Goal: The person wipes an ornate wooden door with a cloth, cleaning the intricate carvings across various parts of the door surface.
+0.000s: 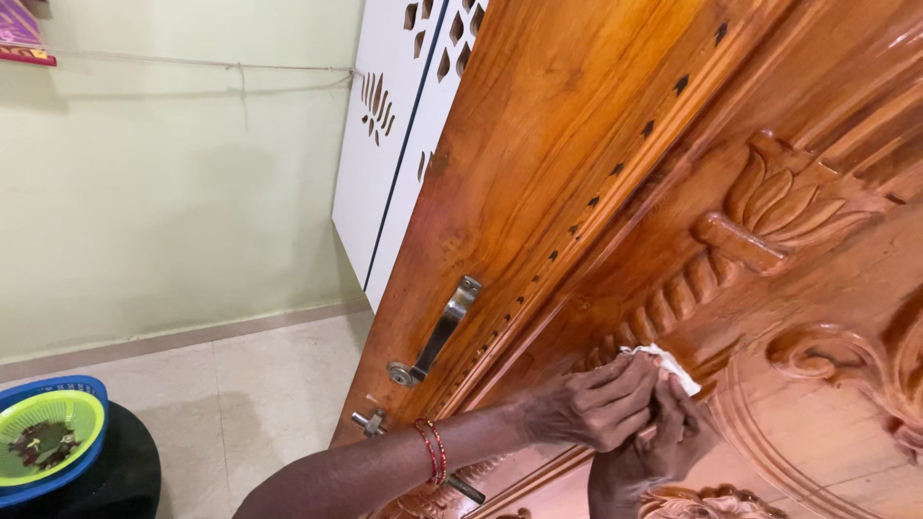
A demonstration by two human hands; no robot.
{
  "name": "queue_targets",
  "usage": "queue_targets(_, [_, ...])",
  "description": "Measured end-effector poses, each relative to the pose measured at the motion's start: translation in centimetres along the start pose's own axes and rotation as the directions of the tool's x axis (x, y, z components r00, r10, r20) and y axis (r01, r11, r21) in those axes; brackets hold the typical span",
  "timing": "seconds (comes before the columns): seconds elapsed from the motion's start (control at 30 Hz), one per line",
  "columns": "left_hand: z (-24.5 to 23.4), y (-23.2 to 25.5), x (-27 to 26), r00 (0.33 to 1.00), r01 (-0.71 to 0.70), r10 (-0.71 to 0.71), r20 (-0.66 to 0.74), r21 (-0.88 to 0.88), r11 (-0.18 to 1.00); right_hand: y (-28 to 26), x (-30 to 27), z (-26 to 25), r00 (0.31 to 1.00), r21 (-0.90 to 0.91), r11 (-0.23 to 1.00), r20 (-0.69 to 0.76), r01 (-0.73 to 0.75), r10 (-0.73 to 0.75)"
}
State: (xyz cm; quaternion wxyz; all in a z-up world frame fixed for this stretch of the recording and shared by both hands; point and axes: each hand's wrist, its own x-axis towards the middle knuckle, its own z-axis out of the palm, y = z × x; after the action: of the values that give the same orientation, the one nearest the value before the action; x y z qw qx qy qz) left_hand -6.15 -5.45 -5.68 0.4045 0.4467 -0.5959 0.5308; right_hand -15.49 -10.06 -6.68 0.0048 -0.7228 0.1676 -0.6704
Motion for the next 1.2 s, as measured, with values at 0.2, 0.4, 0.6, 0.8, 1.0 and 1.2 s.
queue_targets(0.2, [0.1, 0.9, -3.5, 1.0, 0.005, -0.003, 0.024, -0.059, 0.998, 1.3, -2.4, -0.8, 0.994, 0.021, 0.999, 0.102, -0.027, 0.024])
queue_targets(0.4, [1.7, -1.4, 3.6, 0.998, -0.016, 0.019, -0.059, 0.053, 0.998, 0.7, 4.9, -0.5, 0.994, -0.1, 0.989, -0.02, 0.107, -0.109])
queue_targets(0.6, [-0.4, -2.4, 8.0, 0.999, 0.019, -0.02, -0.05, -0.011, 1.0, 0.0, 8.3, -0.1, 0.996, 0.005, 0.998, -0.06, 0.067, -0.067])
queue_targets(0.8, [-0.7, -0.3, 1.9, 0.999, 0.017, -0.018, 0.027, 0.035, 0.999, 1.4, 1.4, 0.1, 1.0, 0.204, 0.979, -0.013, -0.024, 0.027])
queue_targets(1.0, [-0.3, 1.7, -4.3, 0.994, 0.011, -0.016, 0.107, 0.048, 0.999, 3.2, -5.0, -0.1, 0.99, 0.119, 0.984, 0.076, -0.129, 0.121])
queue_targets(1.2, [-0.3, 2.7, -7.8, 0.989, -0.015, 0.012, 0.145, 0.02, 1.0, 4.7, -8.5, -1.4, 0.991, -0.173, 0.983, 0.126, 0.057, -0.035])
